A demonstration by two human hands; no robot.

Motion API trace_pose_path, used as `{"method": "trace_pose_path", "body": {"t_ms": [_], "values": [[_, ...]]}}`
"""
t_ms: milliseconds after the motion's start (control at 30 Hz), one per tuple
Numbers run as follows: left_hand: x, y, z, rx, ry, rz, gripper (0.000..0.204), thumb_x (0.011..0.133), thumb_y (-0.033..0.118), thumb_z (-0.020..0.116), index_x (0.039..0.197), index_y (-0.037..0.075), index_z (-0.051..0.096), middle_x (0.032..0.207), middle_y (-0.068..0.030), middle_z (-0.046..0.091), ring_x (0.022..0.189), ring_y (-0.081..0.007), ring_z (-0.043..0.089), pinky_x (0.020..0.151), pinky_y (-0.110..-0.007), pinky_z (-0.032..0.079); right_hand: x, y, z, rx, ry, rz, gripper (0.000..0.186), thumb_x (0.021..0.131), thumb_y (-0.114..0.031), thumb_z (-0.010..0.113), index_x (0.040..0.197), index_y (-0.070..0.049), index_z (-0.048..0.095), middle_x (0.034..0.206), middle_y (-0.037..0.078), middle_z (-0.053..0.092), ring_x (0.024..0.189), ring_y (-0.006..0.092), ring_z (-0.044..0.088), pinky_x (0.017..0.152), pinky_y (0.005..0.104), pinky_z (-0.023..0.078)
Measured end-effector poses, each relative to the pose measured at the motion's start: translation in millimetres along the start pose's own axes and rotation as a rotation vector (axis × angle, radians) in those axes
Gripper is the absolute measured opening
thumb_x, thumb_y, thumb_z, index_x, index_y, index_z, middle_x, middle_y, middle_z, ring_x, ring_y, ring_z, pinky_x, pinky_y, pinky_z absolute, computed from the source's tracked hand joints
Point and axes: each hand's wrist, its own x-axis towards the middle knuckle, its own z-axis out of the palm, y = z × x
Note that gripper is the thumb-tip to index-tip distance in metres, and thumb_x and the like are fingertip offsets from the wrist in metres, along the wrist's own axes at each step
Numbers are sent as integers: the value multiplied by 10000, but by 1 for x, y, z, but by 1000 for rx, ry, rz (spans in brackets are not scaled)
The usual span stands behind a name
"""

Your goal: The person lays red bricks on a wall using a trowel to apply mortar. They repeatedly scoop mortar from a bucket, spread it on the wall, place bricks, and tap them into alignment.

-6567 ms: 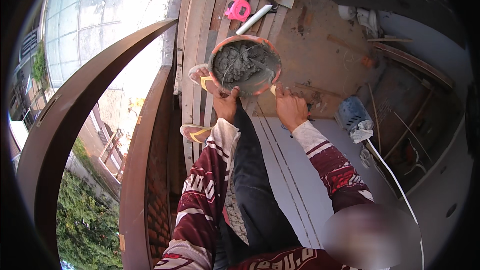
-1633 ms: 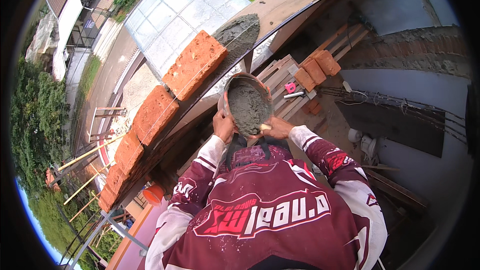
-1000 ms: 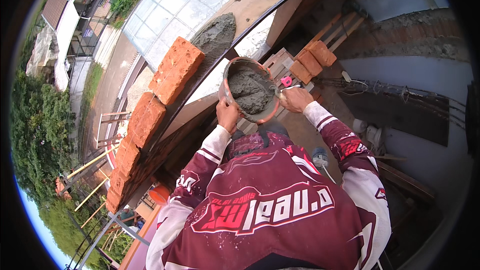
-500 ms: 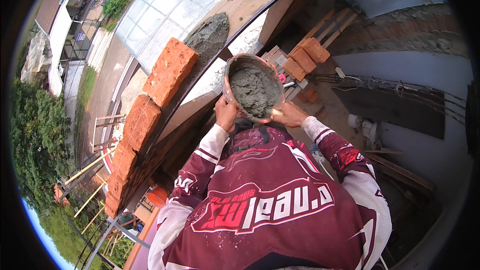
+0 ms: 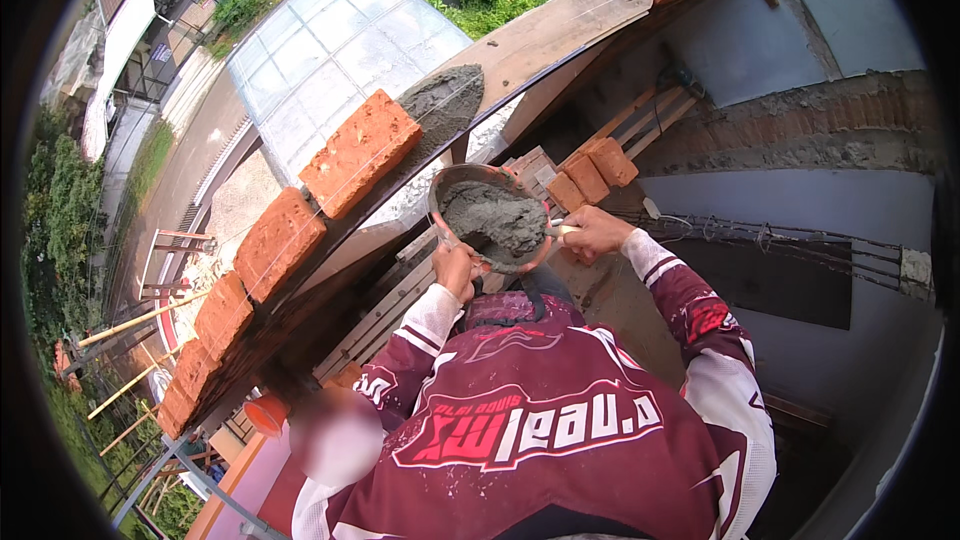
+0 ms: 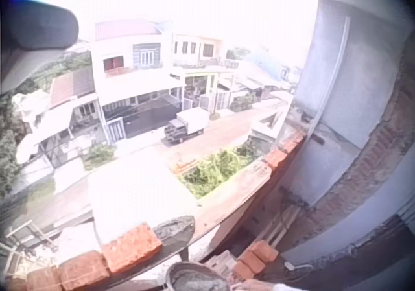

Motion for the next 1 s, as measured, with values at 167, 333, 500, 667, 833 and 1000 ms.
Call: {"method": "trace_pose_path", "body": {"t_ms": [167,333,500,667,833,1000], "values": [[-3,-10,1,-164,161,-40,145,831,-26,470,964,30,457,840,-148,536,640,-260,583,487,-388,518,13,-41,-86,-153,6,-132,267,881,-249,632,839,9,685,656,17,589,522,97,539,499,277,449],[1,-31,5,-327,325,0,147,835,-22,442,976,13,466,862,-171,531,657,-296,598,517,-420,556,28,-120,-167,-660,299,-360,313,844,-294,612,967,-17,692,826,174,696,758,300,679,703,385,541],[2,-40,15,-428,371,50,164,822,-15,449,980,21,474,913,-172,537,710,-297,612,539,-433,583,83,-111,-206,-1156,700,-769,323,854,-308,634,1148,-175,651,865,86,667,808,294,670,689,434,531],[-5,-31,34,-475,396,77,207,799,-21,465,1001,22,474,898,-153,544,698,-281,610,542,-442,589,73,-96,-223,-1185,921,-881,345,831,-248,688,1165,-176,643,841,24,617,787,227,642,685,369,516],[8,-36,45,-348,405,73,197,783,-33,479,965,37,498,808,-117,540,629,-246,581,501,-408,562,24,-67,-193,-1098,624,-774,305,802,-267,684,1078,-138,687,807,53,623,715,244,650,609,392,518],[19,-33,65,-180,362,165,94,779,-20,505,859,30,512,684,-64,520,565,-179,543,465,-340,462,81,-12,-108,-1177,222,-497,265,864,-301,592,1013,-89,649,794,153,679,712,345,688,618,456,551]]}}
